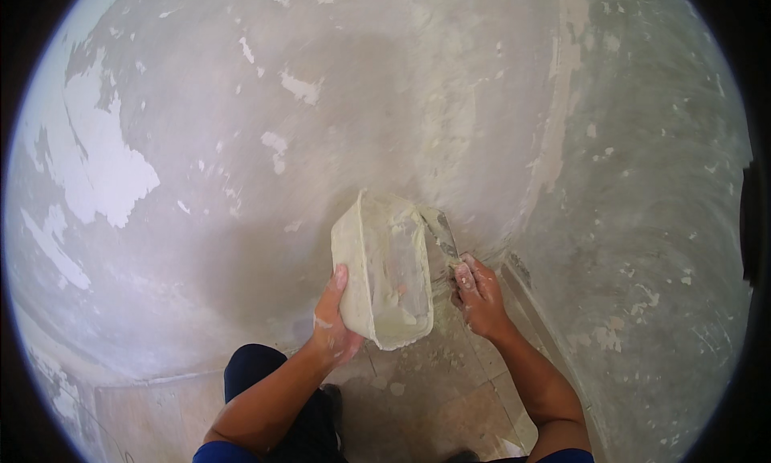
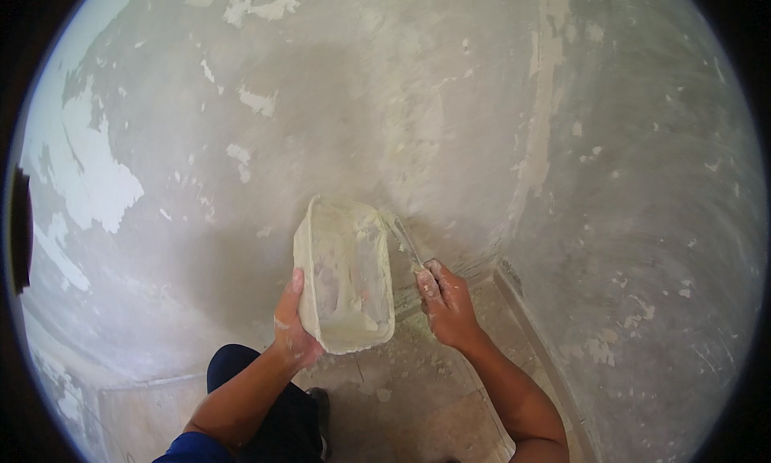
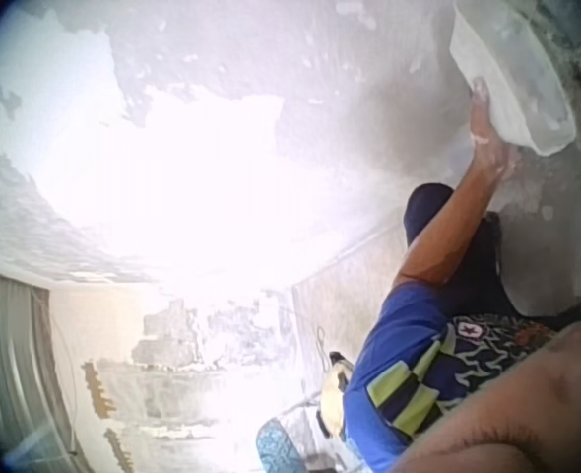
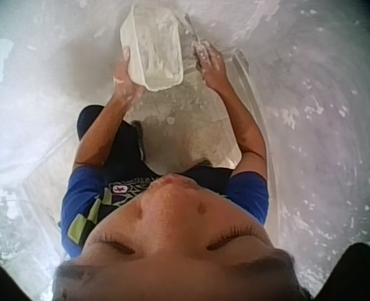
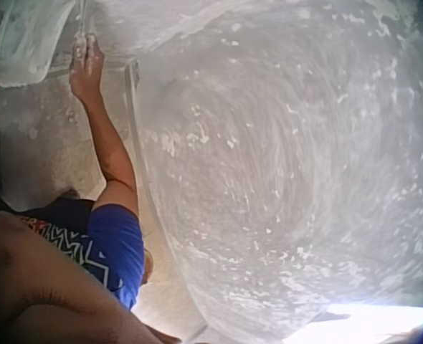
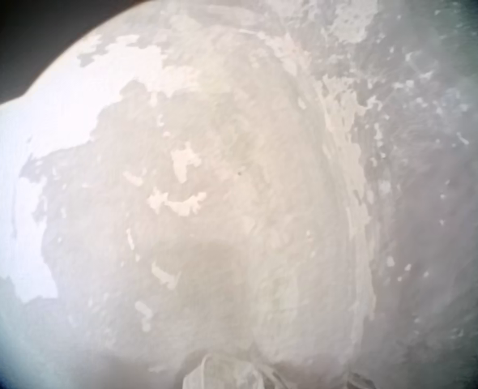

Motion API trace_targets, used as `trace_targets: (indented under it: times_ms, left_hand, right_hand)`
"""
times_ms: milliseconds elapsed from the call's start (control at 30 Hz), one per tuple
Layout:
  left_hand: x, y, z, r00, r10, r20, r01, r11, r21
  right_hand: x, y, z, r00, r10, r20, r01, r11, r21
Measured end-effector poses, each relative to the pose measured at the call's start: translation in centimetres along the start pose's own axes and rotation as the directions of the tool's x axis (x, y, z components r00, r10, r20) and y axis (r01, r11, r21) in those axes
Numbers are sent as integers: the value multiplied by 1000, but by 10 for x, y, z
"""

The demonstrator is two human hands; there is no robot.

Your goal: The person applies patching compound to a corner and wall surface using a putty knife and a plastic container, scraping and smoothing the material over damaged areas.

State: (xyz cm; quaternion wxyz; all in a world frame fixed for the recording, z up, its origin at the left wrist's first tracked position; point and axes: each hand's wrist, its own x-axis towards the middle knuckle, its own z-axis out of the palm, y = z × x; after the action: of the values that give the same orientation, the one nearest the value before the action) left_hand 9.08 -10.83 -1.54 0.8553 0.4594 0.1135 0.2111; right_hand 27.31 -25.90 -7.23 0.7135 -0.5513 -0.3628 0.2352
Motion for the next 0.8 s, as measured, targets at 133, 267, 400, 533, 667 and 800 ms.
trace_targets:
  times_ms: [133,267,400,533,667,800]
  left_hand:
    - [1,1,-3,999,-16,48,17,1000,-14]
    - [2,4,-11,998,-51,46,50,998,29]
    - [5,5,-21,996,-60,59,57,997,61]
    - [5,4,-24,996,-58,65,53,996,72]
    - [5,4,-22,997,-68,42,65,995,73]
    - [4,6,-25,996,-78,49,74,994,78]
  right_hand:
    - [0,-5,-3,1000,-20,-18,18,993,-119]
    - [4,-7,-13,991,-130,42,137,929,-345]
    - [3,-8,-16,991,-125,49,134,922,-363]
    - [4,-11,-12,993,-110,37,116,919,-377]
    - [5,-17,-11,992,-121,38,125,899,-419]
    - [4,-23,-6,990,-137,36,138,881,-452]
